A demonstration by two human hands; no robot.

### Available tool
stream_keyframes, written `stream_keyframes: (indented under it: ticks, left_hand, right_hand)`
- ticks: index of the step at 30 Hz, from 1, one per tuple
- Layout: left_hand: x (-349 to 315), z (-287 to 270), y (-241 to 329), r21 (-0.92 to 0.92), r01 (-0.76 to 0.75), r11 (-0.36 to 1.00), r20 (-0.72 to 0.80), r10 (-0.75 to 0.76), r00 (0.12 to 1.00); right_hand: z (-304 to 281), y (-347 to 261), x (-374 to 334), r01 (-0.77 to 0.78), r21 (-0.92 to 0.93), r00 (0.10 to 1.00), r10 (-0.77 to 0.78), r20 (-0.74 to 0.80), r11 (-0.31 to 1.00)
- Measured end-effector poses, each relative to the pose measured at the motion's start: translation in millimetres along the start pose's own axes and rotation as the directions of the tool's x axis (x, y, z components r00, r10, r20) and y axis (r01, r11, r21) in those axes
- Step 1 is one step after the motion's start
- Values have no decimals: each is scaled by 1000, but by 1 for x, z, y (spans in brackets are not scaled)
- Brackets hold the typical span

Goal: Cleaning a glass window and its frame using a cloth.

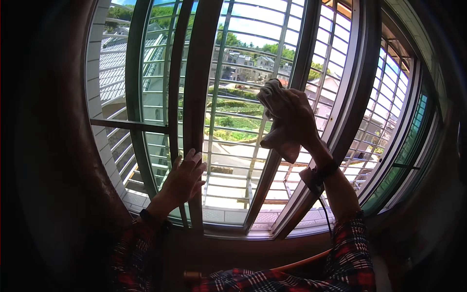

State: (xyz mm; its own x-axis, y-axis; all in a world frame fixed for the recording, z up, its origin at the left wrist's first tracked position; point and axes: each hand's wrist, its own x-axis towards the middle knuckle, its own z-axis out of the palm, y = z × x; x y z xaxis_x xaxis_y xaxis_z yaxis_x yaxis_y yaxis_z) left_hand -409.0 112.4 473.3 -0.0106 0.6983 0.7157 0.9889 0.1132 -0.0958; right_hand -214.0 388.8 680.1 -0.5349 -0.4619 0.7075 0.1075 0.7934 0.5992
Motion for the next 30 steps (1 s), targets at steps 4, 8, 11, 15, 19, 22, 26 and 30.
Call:
stream_keyframes:
  ticks: [4, 8, 11, 15, 19, 22, 26, 30]
  left_hand:
    - [76, -43, -42, 241, -97, 966, -49, 112, 992]
    - [130, -73, -70, 338, -131, 932, -96, 172, 980]
    - [132, -66, -79, 326, -148, 934, -16, 162, 987]
    - [130, -54, -91, 312, -102, 945, -20, 114, 993]
    - [133, -53, -96, 316, -125, 941, -10, 135, 991]
    - [147, -57, -89, 324, -160, 932, 24, 161, 987]
    - [140, -50, -99, 346, -116, 931, 8, 121, 993]
    - [140, -55, -99, 274, -96, 957, 41, 88, 995]
  right_hand:
    - [-3, 50, 37, -255, 383, 933, 330, -143, 888]
    - [-34, 118, 117, -191, 235, 968, 223, -116, 953]
    - [-42, 153, 172, -192, 79, 958, 204, -200, 978]
    - [-38, 171, 242, -254, -60, 942, 233, -241, 965]
    - [-28, 226, 293, -352, 187, 903, 386, -192, 917]
    - [-55, 269, 305, -287, -219, 888, 173, -426, 933]
    - [-60, 213, 369, 41, 334, 835, 151, -529, 942]
    - [-41, 185, 415, 84, 579, 922, 158, -354, 811]
